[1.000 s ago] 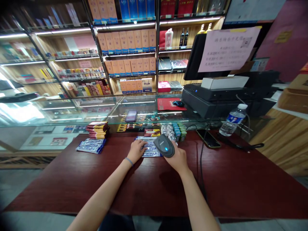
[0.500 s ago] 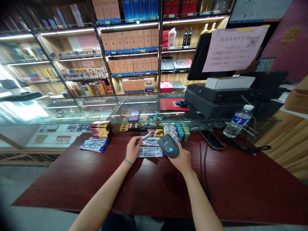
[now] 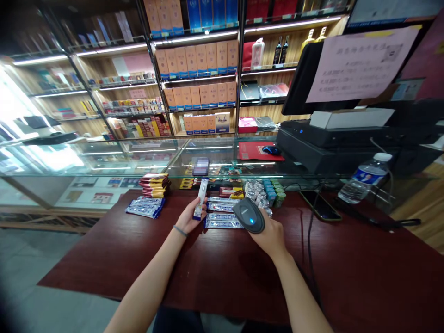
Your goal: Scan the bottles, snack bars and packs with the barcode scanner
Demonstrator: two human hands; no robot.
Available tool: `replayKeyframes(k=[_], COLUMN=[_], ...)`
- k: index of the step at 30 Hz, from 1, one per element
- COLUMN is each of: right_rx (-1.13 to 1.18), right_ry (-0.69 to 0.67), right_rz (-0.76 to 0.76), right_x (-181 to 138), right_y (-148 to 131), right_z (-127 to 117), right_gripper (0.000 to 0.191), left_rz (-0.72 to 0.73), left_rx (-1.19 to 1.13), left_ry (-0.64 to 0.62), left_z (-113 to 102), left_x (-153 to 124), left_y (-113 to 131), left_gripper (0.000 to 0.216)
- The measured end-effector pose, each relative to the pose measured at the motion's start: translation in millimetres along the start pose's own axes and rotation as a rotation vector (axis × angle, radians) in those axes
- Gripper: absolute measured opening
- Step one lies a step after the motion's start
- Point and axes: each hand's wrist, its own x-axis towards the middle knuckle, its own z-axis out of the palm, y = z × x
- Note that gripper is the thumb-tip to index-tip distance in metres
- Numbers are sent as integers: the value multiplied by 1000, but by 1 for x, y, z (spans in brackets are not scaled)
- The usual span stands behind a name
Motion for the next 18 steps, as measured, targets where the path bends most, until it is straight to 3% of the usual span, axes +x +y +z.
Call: replayKeyframes(k=[6,10,14,18], right_rx=[-23,14,-5,-7], right_ry=[-19,-21,-42,-52], right_rz=[-73,-120,-205,-187], right_x=[1,2,3,1], right_y=[-11,-23,-28,-26], right_z=[-2,-3,-4,-3], right_gripper=[42,47,36,35], left_rz=[65,60,66,49], left_rx=[167,171,178,160], left_ry=[62,66,54,39], left_z=[-1,-4,-7,-9], left_x=[-1,0,1,2], left_y=[2,3,2,1], left_gripper=[18,19,18,18])
